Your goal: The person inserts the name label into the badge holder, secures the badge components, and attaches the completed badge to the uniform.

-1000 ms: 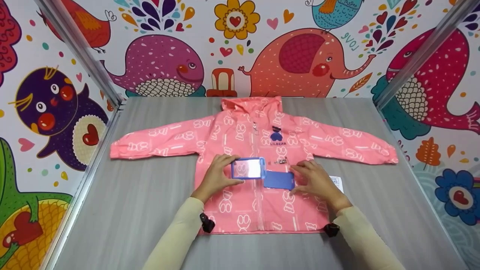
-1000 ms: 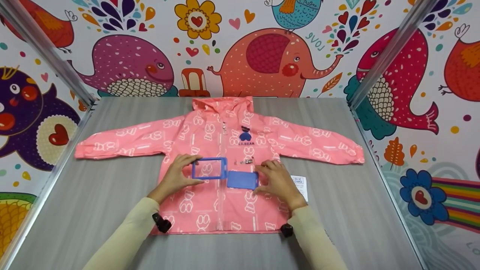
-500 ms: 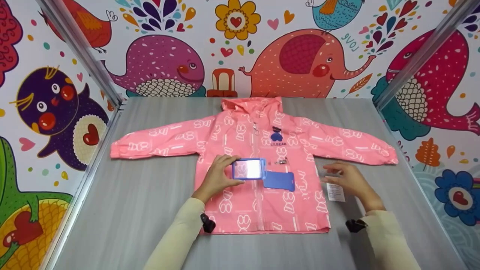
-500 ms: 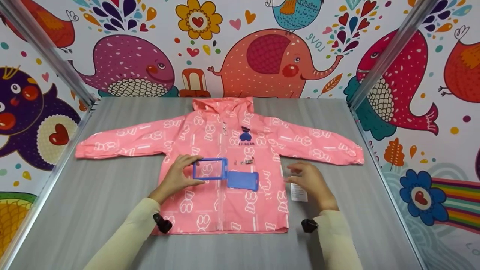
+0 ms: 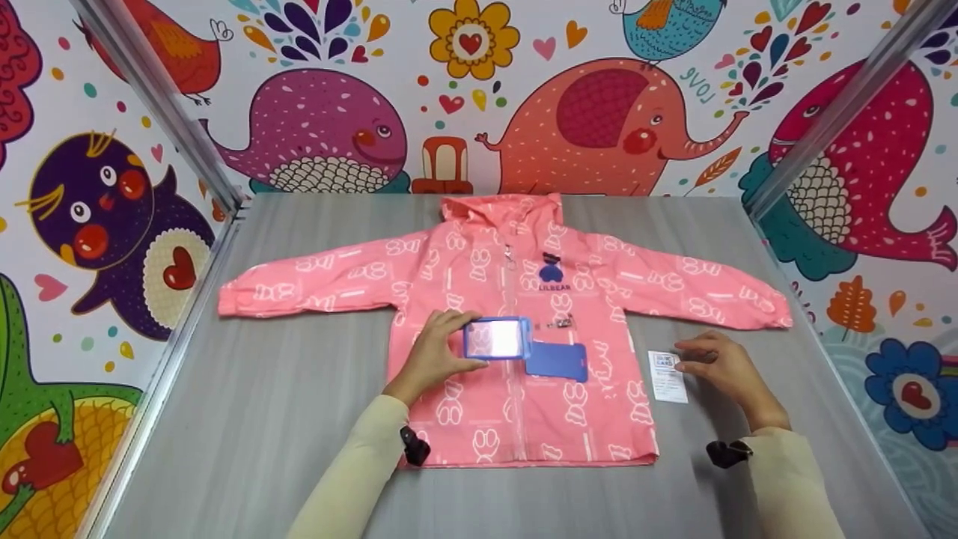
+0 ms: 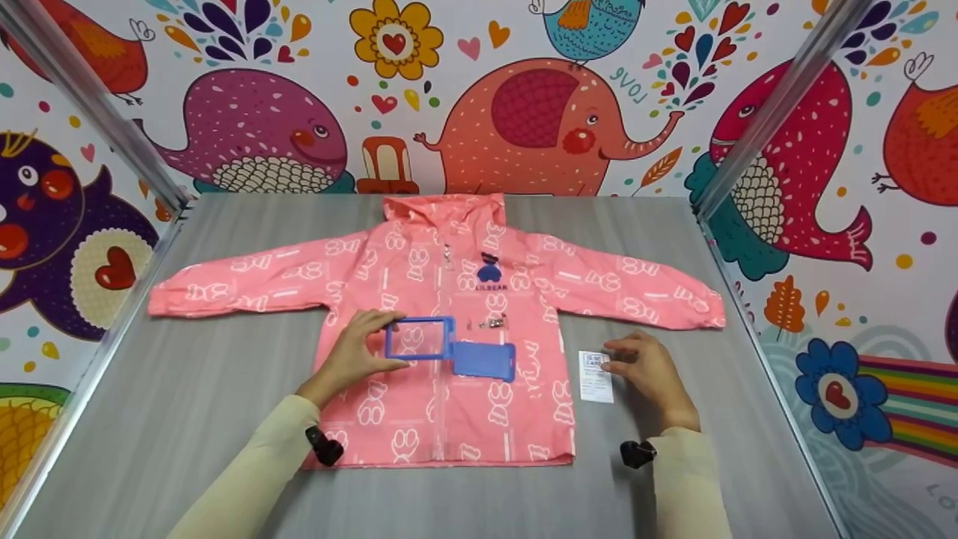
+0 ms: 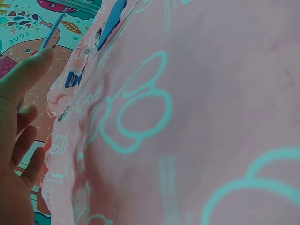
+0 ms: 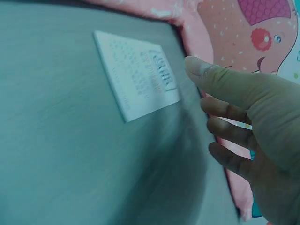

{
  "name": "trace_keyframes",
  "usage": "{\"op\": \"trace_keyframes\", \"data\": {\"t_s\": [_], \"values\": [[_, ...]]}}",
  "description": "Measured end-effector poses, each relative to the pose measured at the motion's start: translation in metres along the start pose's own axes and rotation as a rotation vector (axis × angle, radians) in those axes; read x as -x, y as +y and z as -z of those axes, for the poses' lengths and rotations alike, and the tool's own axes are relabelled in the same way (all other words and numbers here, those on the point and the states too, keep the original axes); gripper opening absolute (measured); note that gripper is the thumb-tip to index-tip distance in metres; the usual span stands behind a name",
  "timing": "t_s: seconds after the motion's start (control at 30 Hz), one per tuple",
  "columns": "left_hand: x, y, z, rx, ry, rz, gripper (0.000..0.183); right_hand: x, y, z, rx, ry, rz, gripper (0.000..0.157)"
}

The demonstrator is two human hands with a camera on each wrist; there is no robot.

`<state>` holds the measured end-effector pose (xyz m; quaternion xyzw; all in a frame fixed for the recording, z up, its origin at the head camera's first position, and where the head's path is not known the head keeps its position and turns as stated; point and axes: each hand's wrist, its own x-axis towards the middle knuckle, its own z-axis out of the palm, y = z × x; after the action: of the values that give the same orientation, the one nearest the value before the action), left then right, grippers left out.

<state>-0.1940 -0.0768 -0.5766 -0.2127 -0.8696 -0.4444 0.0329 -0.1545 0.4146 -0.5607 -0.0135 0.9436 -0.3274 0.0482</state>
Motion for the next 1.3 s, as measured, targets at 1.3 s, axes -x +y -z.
{"op": "trace_keyframes", "data": {"t_s": [1.3], "values": [[0.000, 0.001, 0.002, -0.007, -0.018, 0.022, 0.079, -0.008, 0.010, -0.021, -0.073, 0.149, 0.009, 0.017]]}}
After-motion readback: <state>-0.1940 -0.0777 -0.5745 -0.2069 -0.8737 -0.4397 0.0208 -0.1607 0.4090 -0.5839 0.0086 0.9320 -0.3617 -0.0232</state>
